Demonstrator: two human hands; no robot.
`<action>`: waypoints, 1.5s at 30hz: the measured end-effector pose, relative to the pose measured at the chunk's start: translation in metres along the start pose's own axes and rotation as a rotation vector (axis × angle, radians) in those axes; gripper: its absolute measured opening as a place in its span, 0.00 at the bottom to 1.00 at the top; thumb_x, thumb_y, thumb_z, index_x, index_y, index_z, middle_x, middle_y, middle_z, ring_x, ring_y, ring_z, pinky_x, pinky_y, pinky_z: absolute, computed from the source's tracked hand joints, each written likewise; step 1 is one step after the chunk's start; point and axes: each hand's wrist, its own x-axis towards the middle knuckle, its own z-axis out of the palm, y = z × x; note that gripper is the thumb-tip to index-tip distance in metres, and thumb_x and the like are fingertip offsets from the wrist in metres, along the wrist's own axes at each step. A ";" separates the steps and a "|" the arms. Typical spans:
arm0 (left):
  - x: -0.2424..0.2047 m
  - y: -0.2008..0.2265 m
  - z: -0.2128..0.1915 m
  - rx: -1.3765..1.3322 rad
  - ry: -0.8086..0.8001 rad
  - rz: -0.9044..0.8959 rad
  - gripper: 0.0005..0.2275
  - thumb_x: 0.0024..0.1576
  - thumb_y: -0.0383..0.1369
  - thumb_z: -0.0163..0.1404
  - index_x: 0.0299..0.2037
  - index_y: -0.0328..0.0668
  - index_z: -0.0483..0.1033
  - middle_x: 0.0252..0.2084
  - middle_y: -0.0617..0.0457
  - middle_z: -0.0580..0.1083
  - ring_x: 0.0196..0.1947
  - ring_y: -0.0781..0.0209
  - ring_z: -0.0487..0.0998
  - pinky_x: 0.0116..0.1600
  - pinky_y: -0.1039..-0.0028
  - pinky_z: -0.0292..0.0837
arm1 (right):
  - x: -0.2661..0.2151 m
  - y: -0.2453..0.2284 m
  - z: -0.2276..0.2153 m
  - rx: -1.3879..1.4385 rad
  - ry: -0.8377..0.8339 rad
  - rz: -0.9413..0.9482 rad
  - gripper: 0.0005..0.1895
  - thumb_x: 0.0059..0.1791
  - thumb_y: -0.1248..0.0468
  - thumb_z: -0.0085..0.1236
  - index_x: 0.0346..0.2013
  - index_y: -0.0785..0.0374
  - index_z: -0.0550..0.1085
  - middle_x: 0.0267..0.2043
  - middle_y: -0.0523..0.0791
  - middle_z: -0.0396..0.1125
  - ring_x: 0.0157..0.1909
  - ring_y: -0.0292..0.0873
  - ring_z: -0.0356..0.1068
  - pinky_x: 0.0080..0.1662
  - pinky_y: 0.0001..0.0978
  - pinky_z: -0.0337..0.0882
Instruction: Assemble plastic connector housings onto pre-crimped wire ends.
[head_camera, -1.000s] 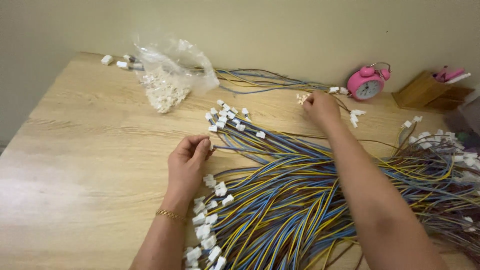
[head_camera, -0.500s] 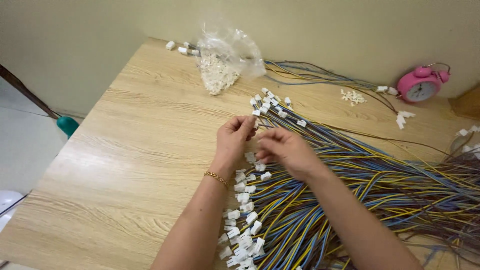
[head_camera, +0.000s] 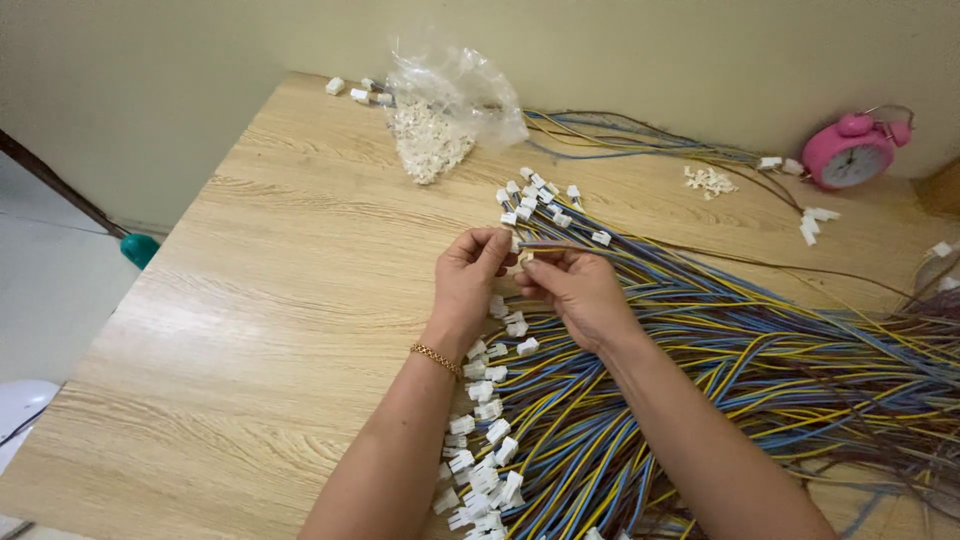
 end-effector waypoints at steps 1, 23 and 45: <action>-0.001 0.001 0.000 0.004 0.002 -0.001 0.08 0.61 0.35 0.57 0.41 0.37 0.80 0.35 0.56 0.78 0.34 0.69 0.76 0.40 0.78 0.72 | 0.000 -0.001 0.001 0.004 -0.001 0.002 0.08 0.52 0.71 0.58 0.46 0.68 0.76 0.40 0.46 0.74 0.39 0.39 0.75 0.44 0.31 0.78; -0.006 0.005 0.000 0.071 -0.093 0.000 0.06 0.59 0.32 0.59 0.40 0.39 0.80 0.36 0.58 0.78 0.34 0.71 0.73 0.41 0.80 0.72 | -0.002 -0.003 0.008 -0.274 0.072 -0.212 0.10 0.50 0.72 0.60 0.46 0.68 0.77 0.39 0.45 0.75 0.37 0.36 0.75 0.41 0.27 0.79; -0.002 -0.006 -0.008 -0.060 -0.122 -0.060 0.07 0.63 0.33 0.58 0.39 0.37 0.78 0.33 0.56 0.76 0.33 0.70 0.71 0.40 0.79 0.71 | 0.004 0.001 0.000 -0.220 -0.008 -0.159 0.07 0.52 0.69 0.59 0.43 0.69 0.78 0.37 0.45 0.75 0.36 0.36 0.74 0.41 0.27 0.77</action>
